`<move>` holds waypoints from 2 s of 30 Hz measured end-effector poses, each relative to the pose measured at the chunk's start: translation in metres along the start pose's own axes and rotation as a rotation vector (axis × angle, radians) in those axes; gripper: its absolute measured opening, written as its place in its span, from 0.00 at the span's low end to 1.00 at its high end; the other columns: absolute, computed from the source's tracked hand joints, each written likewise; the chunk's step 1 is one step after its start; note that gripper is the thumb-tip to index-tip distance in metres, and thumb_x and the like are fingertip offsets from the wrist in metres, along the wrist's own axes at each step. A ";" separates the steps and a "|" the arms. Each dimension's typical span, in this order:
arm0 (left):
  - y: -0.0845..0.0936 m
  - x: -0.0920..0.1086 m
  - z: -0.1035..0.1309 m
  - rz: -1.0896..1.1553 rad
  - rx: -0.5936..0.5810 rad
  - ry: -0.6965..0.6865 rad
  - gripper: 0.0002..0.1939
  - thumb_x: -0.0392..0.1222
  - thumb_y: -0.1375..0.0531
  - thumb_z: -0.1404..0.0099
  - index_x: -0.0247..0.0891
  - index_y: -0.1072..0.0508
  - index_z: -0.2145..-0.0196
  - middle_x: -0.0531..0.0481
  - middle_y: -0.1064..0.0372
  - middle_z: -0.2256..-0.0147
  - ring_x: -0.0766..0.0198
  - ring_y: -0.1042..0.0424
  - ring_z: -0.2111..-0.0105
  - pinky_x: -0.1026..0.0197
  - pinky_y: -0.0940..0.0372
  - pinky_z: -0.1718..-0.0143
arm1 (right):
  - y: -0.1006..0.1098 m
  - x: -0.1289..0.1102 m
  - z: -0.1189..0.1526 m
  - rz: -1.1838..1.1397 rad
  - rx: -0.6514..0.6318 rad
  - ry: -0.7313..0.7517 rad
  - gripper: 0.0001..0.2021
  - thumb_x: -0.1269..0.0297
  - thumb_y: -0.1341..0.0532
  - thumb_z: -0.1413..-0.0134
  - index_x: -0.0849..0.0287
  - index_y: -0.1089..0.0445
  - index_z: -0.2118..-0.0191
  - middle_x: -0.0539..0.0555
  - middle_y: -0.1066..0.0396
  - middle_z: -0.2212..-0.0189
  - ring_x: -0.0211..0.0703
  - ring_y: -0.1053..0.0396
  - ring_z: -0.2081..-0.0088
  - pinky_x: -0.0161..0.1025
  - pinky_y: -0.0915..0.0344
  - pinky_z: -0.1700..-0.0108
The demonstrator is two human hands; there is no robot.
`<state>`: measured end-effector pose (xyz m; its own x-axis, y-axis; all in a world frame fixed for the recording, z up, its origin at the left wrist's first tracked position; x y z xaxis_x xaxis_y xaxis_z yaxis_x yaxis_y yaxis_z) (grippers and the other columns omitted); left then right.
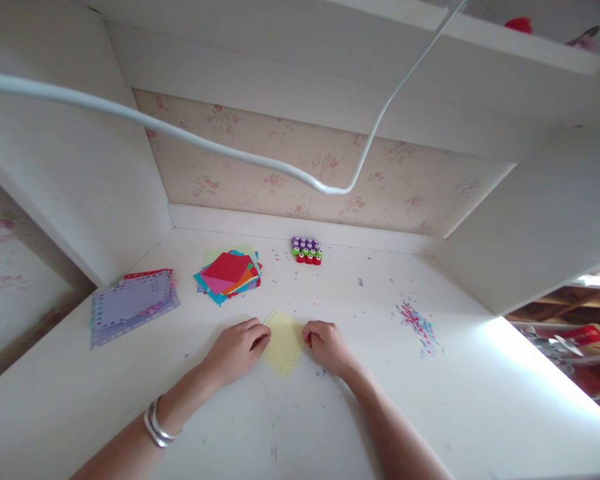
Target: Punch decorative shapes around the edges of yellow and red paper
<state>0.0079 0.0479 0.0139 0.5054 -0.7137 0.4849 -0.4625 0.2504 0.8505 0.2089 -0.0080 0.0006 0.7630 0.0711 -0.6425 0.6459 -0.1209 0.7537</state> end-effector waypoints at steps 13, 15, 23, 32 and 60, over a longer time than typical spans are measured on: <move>0.001 0.000 -0.001 -0.004 -0.007 0.003 0.09 0.39 0.48 0.30 0.43 0.27 0.63 0.53 0.29 0.65 0.64 0.28 0.64 0.63 0.39 0.62 | 0.000 0.000 0.002 0.000 0.007 0.007 0.15 0.80 0.51 0.57 0.58 0.30 0.76 0.51 0.28 0.75 0.39 0.32 0.70 0.32 0.43 0.66; 0.001 0.000 -0.001 -0.006 -0.007 0.002 0.09 0.39 0.48 0.30 0.43 0.27 0.63 0.53 0.29 0.65 0.64 0.28 0.64 0.63 0.39 0.61 | 0.000 0.000 0.002 -0.003 0.010 0.012 0.15 0.80 0.51 0.57 0.58 0.30 0.76 0.50 0.28 0.75 0.39 0.33 0.70 0.32 0.43 0.66; 0.001 0.002 0.003 -0.063 0.032 0.026 0.11 0.40 0.49 0.28 0.44 0.27 0.60 0.52 0.29 0.62 0.65 0.28 0.63 0.63 0.37 0.62 | 0.000 0.000 0.002 -0.048 0.056 0.050 0.15 0.79 0.52 0.59 0.57 0.31 0.76 0.50 0.29 0.75 0.38 0.33 0.71 0.33 0.41 0.66; -0.012 0.031 -0.015 -0.153 -0.020 -0.168 0.13 0.36 0.45 0.31 0.48 0.26 0.52 0.51 0.28 0.53 0.56 0.33 0.53 0.53 0.38 0.54 | 0.014 -0.004 0.001 0.017 0.147 0.131 0.18 0.68 0.42 0.45 0.55 0.33 0.47 0.57 0.32 0.47 0.49 0.38 0.45 0.47 0.42 0.43; -0.035 -0.034 -0.214 -0.284 -0.052 -0.084 0.31 0.26 0.52 0.37 0.36 0.45 0.36 0.42 0.45 0.36 0.55 0.42 0.39 0.55 0.48 0.39 | 0.030 0.047 -0.006 -0.304 0.222 -0.156 0.12 0.60 0.44 0.40 0.57 0.25 0.62 0.56 0.26 0.61 0.44 0.29 0.64 0.38 0.34 0.62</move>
<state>0.1629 0.2040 0.0114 0.5464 -0.8108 0.2098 -0.2722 0.0650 0.9600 0.2640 -0.0023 -0.0060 0.5146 -0.0123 -0.8574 0.8073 -0.3301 0.4893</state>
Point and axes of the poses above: each hand's wrist, its own z-axis away from the middle knuckle, its own y-axis out of the back of the hand, x = y × z, the point moved 5 cm from there along -z, towards the middle knuckle
